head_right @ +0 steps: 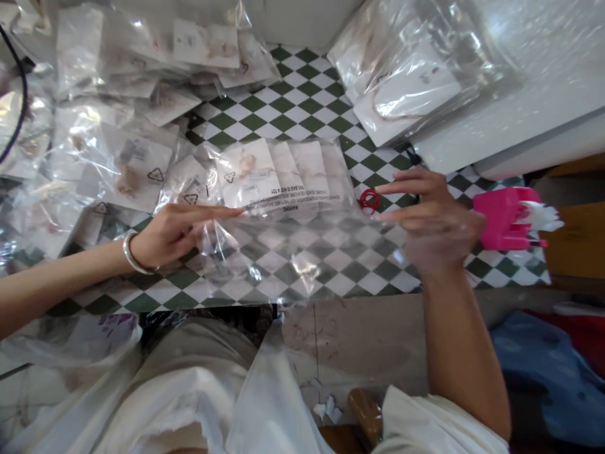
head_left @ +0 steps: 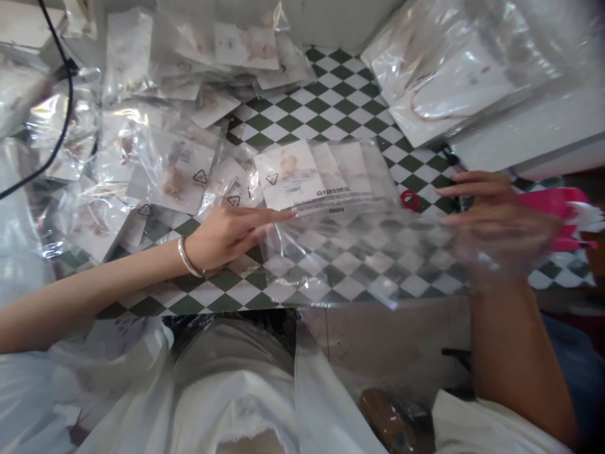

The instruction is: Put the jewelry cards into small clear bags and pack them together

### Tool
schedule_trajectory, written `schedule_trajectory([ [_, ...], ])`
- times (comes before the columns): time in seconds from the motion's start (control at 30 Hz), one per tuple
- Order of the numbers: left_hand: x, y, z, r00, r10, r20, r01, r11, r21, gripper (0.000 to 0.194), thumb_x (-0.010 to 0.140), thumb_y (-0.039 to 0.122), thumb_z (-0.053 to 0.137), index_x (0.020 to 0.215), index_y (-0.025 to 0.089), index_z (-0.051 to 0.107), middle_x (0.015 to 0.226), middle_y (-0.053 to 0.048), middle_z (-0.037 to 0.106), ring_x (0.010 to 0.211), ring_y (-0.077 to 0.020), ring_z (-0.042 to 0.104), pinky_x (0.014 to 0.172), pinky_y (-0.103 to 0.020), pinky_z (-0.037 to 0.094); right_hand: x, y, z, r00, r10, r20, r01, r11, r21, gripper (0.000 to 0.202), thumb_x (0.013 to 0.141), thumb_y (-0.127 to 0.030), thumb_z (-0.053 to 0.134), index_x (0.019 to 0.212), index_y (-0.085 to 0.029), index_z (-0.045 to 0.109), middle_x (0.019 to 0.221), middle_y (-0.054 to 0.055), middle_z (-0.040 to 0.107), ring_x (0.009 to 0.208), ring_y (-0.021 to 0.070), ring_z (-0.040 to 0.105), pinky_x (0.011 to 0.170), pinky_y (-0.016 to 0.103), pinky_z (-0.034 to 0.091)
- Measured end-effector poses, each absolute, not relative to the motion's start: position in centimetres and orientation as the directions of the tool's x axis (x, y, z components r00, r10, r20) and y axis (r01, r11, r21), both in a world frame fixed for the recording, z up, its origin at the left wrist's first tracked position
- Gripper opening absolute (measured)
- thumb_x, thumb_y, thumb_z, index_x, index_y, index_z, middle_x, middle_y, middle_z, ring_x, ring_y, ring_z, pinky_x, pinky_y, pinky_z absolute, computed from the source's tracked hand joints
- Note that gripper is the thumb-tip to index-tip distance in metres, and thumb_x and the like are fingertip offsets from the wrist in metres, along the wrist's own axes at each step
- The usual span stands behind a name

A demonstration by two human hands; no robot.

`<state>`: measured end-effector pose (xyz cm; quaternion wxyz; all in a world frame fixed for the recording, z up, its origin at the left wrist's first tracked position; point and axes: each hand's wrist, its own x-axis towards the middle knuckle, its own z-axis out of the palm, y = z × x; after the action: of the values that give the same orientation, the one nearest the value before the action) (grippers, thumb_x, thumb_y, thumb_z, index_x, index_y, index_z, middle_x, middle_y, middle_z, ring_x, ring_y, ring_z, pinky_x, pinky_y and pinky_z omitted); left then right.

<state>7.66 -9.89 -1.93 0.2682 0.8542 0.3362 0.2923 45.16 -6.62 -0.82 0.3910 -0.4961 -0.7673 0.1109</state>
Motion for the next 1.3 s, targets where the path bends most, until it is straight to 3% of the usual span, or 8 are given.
schedule_trajectory([
  [0.1,8.1,-9.2,-1.8,0.453,0.877,0.158,0.418,-0.366,0.832,0.051,0.103,0.051,0.032,0.115,0.023,0.072,0.062,-0.002,0.071,0.050,-0.0148,0.063,0.050,-0.027,0.053,43.3,-5.0,-1.1,-0.009,0.802,0.597,0.428,0.543,-0.722,0.056,0.082,-0.073,0.053,0.058,-0.023,0.049,0.062,0.004,0.056,0.074,0.0233,0.066,0.085,0.051,0.056],
  [0.27,9.2,-8.4,-1.4,0.314,0.948,-0.054,0.239,-0.024,0.971,0.056,0.101,0.056,0.038,0.106,0.013,0.073,0.093,-0.011,0.077,0.075,-0.0178,0.073,0.065,-0.025,0.059,41.3,-2.3,-1.7,0.141,0.885,0.444,0.346,0.376,-0.859,0.052,0.084,-0.066,0.059,0.064,-0.020,0.048,0.061,0.004,0.054,0.052,0.0158,0.055,0.055,0.034,0.049],
  [0.43,9.6,-8.0,-2.2,0.294,0.940,-0.171,0.075,0.155,0.985,0.036,0.103,0.041,0.039,0.105,0.014,0.062,0.088,-0.009,0.077,0.085,-0.0195,0.076,0.070,-0.026,0.062,40.4,-0.3,-2.4,0.163,0.973,0.161,0.383,0.088,-0.919,0.054,0.085,-0.071,0.052,0.067,-0.020,0.046,0.048,-0.001,0.044,0.039,0.0101,0.040,0.041,0.025,0.033],
  [0.63,9.4,-7.5,-3.5,0.282,0.927,-0.248,0.026,0.251,0.968,0.017,0.104,0.036,0.037,0.104,0.020,0.043,0.082,-0.007,0.076,0.091,-0.0218,0.076,0.076,-0.035,0.065,39.6,1.0,-3.2,0.141,0.990,0.007,0.512,-0.067,-0.856,0.047,0.097,-0.052,0.047,0.063,-0.020,0.043,0.035,-0.004,0.031,0.032,0.0066,0.021,0.038,0.023,0.016],
  [0.8,9.3,-7.3,-3.7,0.300,0.917,-0.264,0.056,0.259,0.964,0.013,0.105,0.030,0.028,0.111,0.021,0.035,0.086,-0.009,0.076,0.091,-0.0203,0.076,0.078,-0.036,0.065,39.4,1.5,-3.1,0.136,0.989,-0.060,0.614,-0.131,-0.778,0.043,0.102,-0.032,0.041,0.062,-0.019,0.046,0.033,-0.004,0.033,0.033,0.0073,0.023,0.042,0.024,0.019],
  [1.03,8.5,-8.5,-2.3,0.339,0.923,-0.182,0.117,0.151,0.982,0.029,0.103,0.026,0.031,0.130,0.017,0.028,0.100,-0.012,0.075,0.101,-0.0205,0.073,0.086,-0.037,0.063,39.4,1.6,-2.0,0.117,0.984,-0.136,0.708,-0.178,-0.683,0.039,0.100,-0.030,0.045,0.063,-0.017,0.050,0.035,-0.003,0.038,0.034,0.0082,0.027,0.045,0.023,0.023],
  [1.2,7.0,-10.5,-0.8,0.190,0.961,0.200,0.448,-0.266,0.854,0.036,0.098,0.024,0.042,0.133,0.019,0.035,0.095,-0.008,0.067,0.082,-0.0155,0.069,0.072,-0.031,0.061,40.7,1.7,-2.0,0.141,0.986,-0.085,0.749,-0.162,-0.642,0.025,0.099,-0.032,0.046,0.082,-0.016,0.055,0.044,-0.002,0.048,0.037,0.0099,0.036,0.049,0.024,0.033],
  [1.3,7.7,-10.2,0.2,0.199,0.879,0.433,0.628,-0.454,0.632,0.022,0.095,0.021,0.045,0.116,0.017,0.053,0.089,-0.006,0.061,0.075,-0.0156,0.060,0.065,-0.031,0.055,40.7,1.5,-1.5,0.164,0.980,0.111,0.808,-0.069,-0.585,0.022,0.097,-0.031,0.050,0.111,-0.015,0.056,0.080,0.006,0.068,0.058,0.0132,0.055,0.071,0.030,0.048],
])
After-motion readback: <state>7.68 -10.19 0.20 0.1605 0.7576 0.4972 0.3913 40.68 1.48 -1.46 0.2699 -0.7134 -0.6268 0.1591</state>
